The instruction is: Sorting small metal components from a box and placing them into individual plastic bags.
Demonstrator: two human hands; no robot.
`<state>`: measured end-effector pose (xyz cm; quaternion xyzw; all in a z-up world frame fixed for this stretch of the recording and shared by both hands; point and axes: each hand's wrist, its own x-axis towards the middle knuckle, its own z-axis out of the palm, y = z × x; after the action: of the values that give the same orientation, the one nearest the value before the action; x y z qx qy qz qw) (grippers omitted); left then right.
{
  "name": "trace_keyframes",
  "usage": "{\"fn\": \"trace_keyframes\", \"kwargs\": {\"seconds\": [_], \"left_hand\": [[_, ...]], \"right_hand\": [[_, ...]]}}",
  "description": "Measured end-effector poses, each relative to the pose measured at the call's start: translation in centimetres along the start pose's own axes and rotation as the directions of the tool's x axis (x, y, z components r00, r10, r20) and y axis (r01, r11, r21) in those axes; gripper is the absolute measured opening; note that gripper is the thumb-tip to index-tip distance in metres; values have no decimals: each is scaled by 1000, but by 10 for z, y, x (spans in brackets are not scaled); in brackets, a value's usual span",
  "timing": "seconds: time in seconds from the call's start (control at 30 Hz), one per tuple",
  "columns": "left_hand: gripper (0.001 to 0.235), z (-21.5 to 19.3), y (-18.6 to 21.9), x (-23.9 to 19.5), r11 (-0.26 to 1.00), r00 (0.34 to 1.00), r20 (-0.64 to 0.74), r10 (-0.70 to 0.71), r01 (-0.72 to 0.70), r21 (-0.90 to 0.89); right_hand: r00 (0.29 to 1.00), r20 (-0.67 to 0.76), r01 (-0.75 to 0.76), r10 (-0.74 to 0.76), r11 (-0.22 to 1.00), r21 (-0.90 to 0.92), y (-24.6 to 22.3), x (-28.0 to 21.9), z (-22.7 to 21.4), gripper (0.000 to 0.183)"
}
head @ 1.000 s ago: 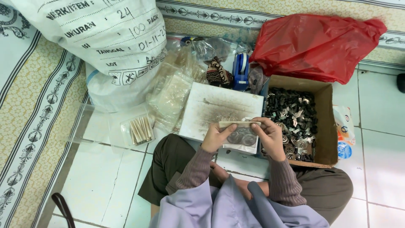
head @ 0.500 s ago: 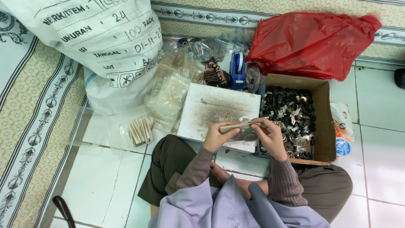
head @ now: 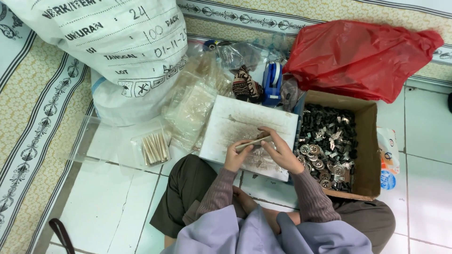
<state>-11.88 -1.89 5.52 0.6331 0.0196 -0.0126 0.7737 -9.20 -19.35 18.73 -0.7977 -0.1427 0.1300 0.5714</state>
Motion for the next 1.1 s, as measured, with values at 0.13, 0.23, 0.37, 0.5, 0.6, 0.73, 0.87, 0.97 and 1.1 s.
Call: {"fn": "trace_keyframes", "kwargs": {"seconds": [0.13,0.23,0.37,0.5,0.6,0.73,0.87,0.97,1.1], "left_hand": [[24,-14,-33,6,1000,999,-51,-19,19,-15],[22,-20,-42,9,1000,989,-144,14,-18,-25],[11,-16,-31,11,958,894,-352,277,-230,170],[13,-7,-18,11,870,788,-409,461,-310,382],[13,-3,-22,15,814,760,-379,528,-325,481],[12,0,-10,19,777,757,-338,559,-336,533],[11,-2,-16,21,765,742,-339,578,-349,540],[11,-4,-16,23,753,725,-345,596,-354,555],[12,-5,-18,23,729,722,-323,611,-355,586]], "right_hand": [[1000,-10,21,-21,996,90,36,48,-11,58],[982,-186,-47,41,999,-27,74,93,-33,53],[892,-434,-273,127,916,-293,169,154,-62,52],[833,-456,-495,315,793,-356,241,190,-72,50],[769,-480,-624,422,660,-419,234,196,-64,51],[737,-469,-657,487,679,-327,223,197,-66,38],[681,-478,-691,555,703,-168,233,200,-72,31],[650,-480,-687,590,726,-38,248,205,-74,31],[678,-499,-528,540,830,181,213,196,-70,38]]}}
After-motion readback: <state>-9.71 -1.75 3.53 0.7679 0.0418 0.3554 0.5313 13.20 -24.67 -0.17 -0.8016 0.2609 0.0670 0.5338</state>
